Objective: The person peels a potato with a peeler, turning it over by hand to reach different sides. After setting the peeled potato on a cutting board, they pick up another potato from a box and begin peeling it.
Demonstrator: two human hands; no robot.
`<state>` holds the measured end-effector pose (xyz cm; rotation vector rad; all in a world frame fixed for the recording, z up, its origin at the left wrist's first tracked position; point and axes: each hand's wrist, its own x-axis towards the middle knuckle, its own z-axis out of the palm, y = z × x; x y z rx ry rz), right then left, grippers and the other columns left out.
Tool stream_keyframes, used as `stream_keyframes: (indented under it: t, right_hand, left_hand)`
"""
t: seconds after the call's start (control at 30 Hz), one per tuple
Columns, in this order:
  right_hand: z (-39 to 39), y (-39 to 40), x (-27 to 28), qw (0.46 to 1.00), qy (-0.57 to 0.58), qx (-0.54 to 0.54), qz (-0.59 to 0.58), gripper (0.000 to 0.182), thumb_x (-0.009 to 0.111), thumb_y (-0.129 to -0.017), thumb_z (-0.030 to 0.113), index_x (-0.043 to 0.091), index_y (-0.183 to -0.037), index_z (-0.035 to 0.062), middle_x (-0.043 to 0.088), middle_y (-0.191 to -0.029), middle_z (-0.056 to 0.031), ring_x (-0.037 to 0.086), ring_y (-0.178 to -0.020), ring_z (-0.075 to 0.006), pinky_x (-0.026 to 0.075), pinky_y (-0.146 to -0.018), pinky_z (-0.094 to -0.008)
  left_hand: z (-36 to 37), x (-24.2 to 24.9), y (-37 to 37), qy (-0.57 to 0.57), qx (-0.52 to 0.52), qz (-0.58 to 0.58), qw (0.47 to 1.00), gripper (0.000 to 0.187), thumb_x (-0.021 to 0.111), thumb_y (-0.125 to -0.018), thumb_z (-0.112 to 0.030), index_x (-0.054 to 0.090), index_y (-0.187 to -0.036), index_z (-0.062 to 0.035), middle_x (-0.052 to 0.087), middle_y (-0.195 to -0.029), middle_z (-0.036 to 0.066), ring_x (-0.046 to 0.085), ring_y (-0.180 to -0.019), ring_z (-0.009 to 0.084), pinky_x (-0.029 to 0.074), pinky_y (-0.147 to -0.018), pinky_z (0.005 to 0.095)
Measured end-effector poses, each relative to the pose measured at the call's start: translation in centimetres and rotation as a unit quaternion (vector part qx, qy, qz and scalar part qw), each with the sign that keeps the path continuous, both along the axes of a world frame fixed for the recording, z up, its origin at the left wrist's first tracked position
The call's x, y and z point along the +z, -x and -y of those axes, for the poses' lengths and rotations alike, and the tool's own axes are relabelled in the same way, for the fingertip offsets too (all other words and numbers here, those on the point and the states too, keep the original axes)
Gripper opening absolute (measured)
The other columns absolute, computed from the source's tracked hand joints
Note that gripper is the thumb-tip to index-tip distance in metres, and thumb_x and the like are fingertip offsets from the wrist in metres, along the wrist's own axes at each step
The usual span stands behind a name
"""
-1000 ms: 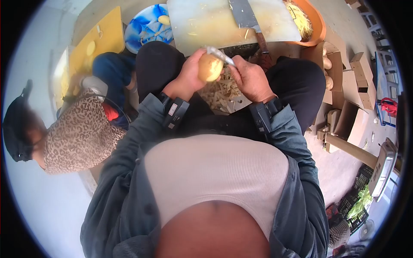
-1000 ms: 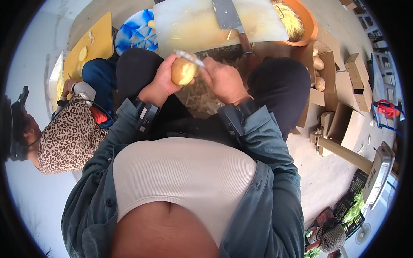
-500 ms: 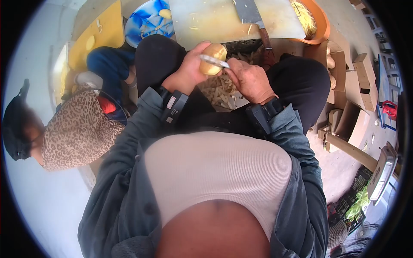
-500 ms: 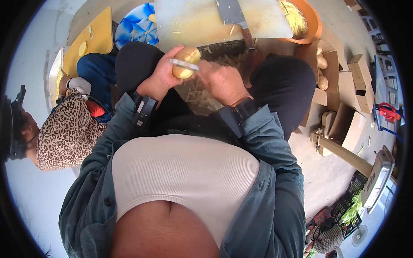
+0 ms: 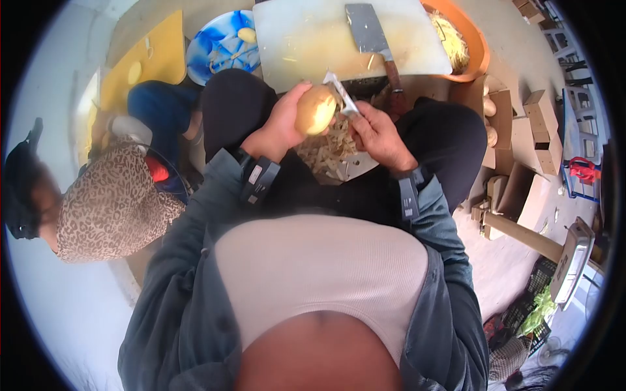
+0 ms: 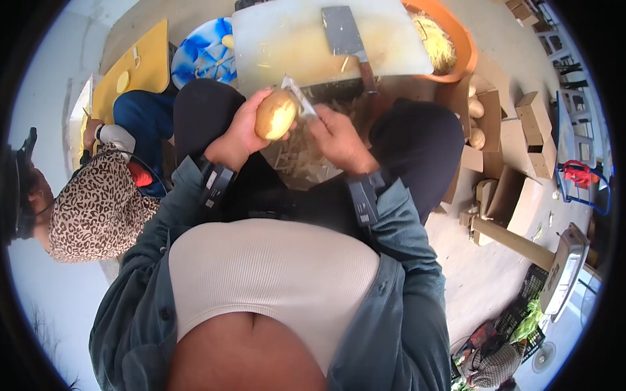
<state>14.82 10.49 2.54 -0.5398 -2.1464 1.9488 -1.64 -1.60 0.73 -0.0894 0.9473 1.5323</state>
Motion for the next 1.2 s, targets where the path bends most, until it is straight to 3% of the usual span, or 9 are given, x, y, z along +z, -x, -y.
stream_keyframes:
  t: [0.1, 0.3, 0.37, 0.43, 0.47, 0.57, 0.77, 1.1, 1.2]
  right_hand:
    - [0.2, -0.3, 0.7, 0.977, 0.208, 0.026, 0.032, 0.026, 0.047, -0.096, 0.024, 0.06, -0.098, 0.0017, 0.049, -0.066, 0.002, 0.043, -0.056, -0.0052, 0.037, -0.049, -0.0208]
    - [-0.3, -0.6, 1.3, 0.968, 0.232, 0.048, 0.083, 0.028, 0.045, -0.097, 0.027, 0.061, -0.099, 0.0045, 0.047, -0.065, 0.0036, 0.04, -0.052, -0.0041, 0.035, -0.048, -0.019]
    - [-0.1, -0.5, 1.0, 0.974, 0.199, 0.046, 0.103, 0.025, 0.048, -0.096, 0.026, 0.061, -0.099, 0.0047, 0.052, -0.065, -0.0017, 0.047, -0.053, -0.0088, 0.04, -0.048, -0.0243]
    - [1.0, -0.4, 1.4, 0.989, -0.143, 0.012, -0.026, 0.02, 0.05, -0.097, 0.021, 0.057, -0.096, 0.0023, 0.05, -0.062, -0.0018, 0.045, -0.054, -0.0083, 0.039, -0.049, -0.0262]
    - [1.1, -0.4, 1.6, 0.971, -0.238, 0.005, 0.006, 0.017, 0.053, -0.091, 0.021, 0.057, -0.097, 0.0057, 0.059, -0.07, -0.0191, 0.061, -0.067, -0.037, 0.047, -0.057, -0.0421]
    - [1.4, -0.5, 1.5, 0.923, -0.385, 0.013, 0.003, 0.015, 0.054, -0.09, 0.021, 0.054, -0.096, 0.0075, 0.06, -0.07, -0.0191, 0.059, -0.067, -0.0406, 0.047, -0.058, -0.0467]
    - [1.7, -0.4, 1.7, 0.874, -0.484, 0.024, 0.017, 0.016, 0.055, -0.09, 0.023, 0.048, -0.09, 0.0081, 0.06, -0.067, -0.0186, 0.059, -0.061, -0.0392, 0.047, -0.054, -0.0488]
    - [1.0, 0.1, 1.5, 0.871, -0.49, 0.013, 0.023, 0.017, 0.054, -0.091, 0.021, 0.046, -0.086, 0.0061, 0.058, -0.061, -0.0195, 0.059, -0.058, -0.04, 0.046, -0.051, -0.0495]
    - [-1.4, 0.1, 0.7, 0.871, -0.482, -0.05, 0.086, 0.018, 0.052, -0.091, 0.019, 0.048, -0.083, 0.0042, 0.058, -0.066, -0.0228, 0.058, -0.062, -0.0426, 0.046, -0.054, -0.0513]
  left_hand:
    - [-0.3, 0.6, -0.5, 0.049, 0.046, -0.01, 0.998, 0.037, 0.046, -0.092, -0.041, 0.057, -0.11, -0.0117, 0.065, -0.096, 0.009, 0.065, -0.078, 0.0285, 0.049, -0.057, 0.0443]
    - [-0.5, 0.2, -0.6, 0.015, 0.038, 0.003, 0.999, 0.036, 0.047, -0.092, -0.041, 0.057, -0.11, -0.012, 0.065, -0.097, 0.007, 0.064, -0.084, 0.0241, 0.049, -0.058, 0.0441]
    - [-0.5, 0.4, -0.7, 0.006, 0.037, -0.003, 0.999, 0.036, 0.048, -0.092, -0.042, 0.057, -0.11, -0.0123, 0.065, -0.097, 0.007, 0.064, -0.085, 0.024, 0.05, -0.058, 0.0439]
    - [-0.4, 0.4, -0.6, 0.002, 0.043, -0.01, 0.999, 0.036, 0.049, -0.092, -0.042, 0.057, -0.11, -0.0123, 0.065, -0.098, 0.007, 0.064, -0.085, 0.0241, 0.05, -0.059, 0.0451]
    - [-0.4, 0.4, -0.6, -0.001, 0.045, -0.017, 0.999, 0.036, 0.05, -0.092, -0.042, 0.057, -0.11, -0.0122, 0.065, -0.098, 0.008, 0.064, -0.085, 0.0241, 0.05, -0.06, 0.0463]
    - [-0.4, 0.2, -0.6, 0.036, 0.069, -0.008, 0.997, 0.038, 0.051, -0.091, -0.041, 0.057, -0.109, -0.0082, 0.064, -0.1, 0.01, 0.064, -0.087, 0.0257, 0.052, -0.065, 0.0485]
    - [-0.6, 1.0, -0.8, 0.068, 0.056, -0.024, 0.996, 0.037, 0.053, -0.09, -0.039, 0.057, -0.11, -0.0075, 0.063, -0.099, 0.011, 0.063, -0.086, 0.0263, 0.053, -0.066, 0.0489]
    - [-0.8, 1.8, -0.3, 0.084, 0.055, -0.059, 0.993, 0.035, 0.052, -0.092, -0.037, 0.06, -0.104, -0.0057, 0.065, -0.095, 0.01, 0.064, -0.081, 0.024, 0.054, -0.067, 0.0429]
    - [-0.5, 1.6, -0.3, 0.01, 0.013, -0.083, 0.996, 0.037, 0.052, -0.092, -0.038, 0.059, -0.107, -0.0048, 0.065, -0.095, 0.011, 0.065, -0.08, 0.0249, 0.054, -0.065, 0.0419]
